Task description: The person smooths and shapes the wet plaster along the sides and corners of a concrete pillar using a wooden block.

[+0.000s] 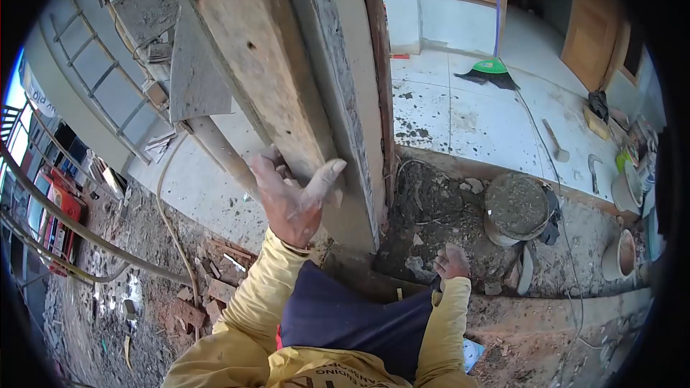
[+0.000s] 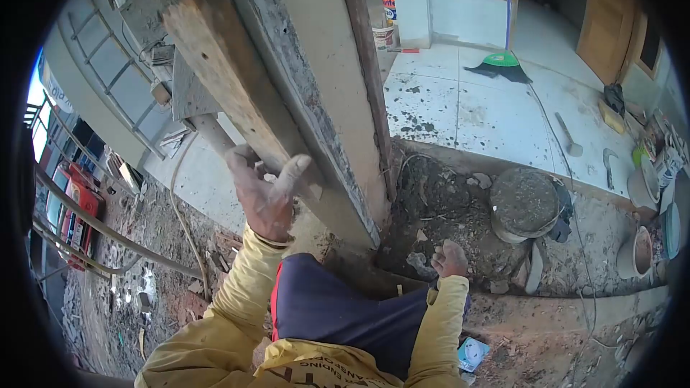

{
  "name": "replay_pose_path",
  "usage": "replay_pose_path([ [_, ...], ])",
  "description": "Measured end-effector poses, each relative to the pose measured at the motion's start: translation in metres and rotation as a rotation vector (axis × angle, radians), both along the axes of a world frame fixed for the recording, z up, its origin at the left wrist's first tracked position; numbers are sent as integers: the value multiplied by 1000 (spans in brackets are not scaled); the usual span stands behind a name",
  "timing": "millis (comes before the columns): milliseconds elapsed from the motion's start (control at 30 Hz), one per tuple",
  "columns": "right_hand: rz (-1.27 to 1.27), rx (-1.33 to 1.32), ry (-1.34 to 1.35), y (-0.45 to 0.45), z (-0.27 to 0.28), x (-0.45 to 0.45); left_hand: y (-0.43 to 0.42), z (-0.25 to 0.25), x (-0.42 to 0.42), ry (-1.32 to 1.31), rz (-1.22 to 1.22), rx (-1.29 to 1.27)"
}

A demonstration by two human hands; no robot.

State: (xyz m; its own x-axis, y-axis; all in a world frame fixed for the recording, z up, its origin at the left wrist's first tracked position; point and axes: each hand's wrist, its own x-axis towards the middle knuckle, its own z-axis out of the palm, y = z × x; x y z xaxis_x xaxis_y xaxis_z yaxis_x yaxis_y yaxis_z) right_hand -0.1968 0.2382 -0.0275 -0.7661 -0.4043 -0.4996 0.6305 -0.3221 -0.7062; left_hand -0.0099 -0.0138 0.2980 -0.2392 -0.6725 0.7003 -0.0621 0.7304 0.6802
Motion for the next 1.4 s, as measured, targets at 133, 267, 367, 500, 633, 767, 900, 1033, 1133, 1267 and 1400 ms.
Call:
replay_pose_path([
  [133, 38, -8, -3, -6, -8, -5, -22, 131, -12, 120, 140, -349],
  [267, 24, 98, -5, -11, -7, -8, -16, 157, -13, 171, 66, -360],
  [367, 14, 91, -13, -15, -8, -11, -9, 74, -12, 118, -32, -103],
  [500, 2, 119, -30, -11, -9, -14, 4, -123, 11, -201, -42, 173],
  [633, 38, 155, 114, -16, -29, -16, 15, -204, 14, -316, 33, 285],
  [767, 102, 192, 101, -21, -47, -28, 2, -135, 10, -241, -16, 109],
  [900, 170, 325, 71, -30, -51, -33, -4, 13, 3, -65, 33, -181],
  [1033, 189, 404, 98, -42, -40, -31, -17, 181, -7, 149, 14, -223],
  [1133, 215, 412, 158, -46, -46, -30, -41, 307, -12, 205, 36, -494],
  [1267, 178, 447, 198, -52, -44, -25, -42, 414, -4, 132, 29, -469],
  [1400, 275, 544, 241, -56, -27, -20, -36, 362, 1, 71, -110, -360],
])
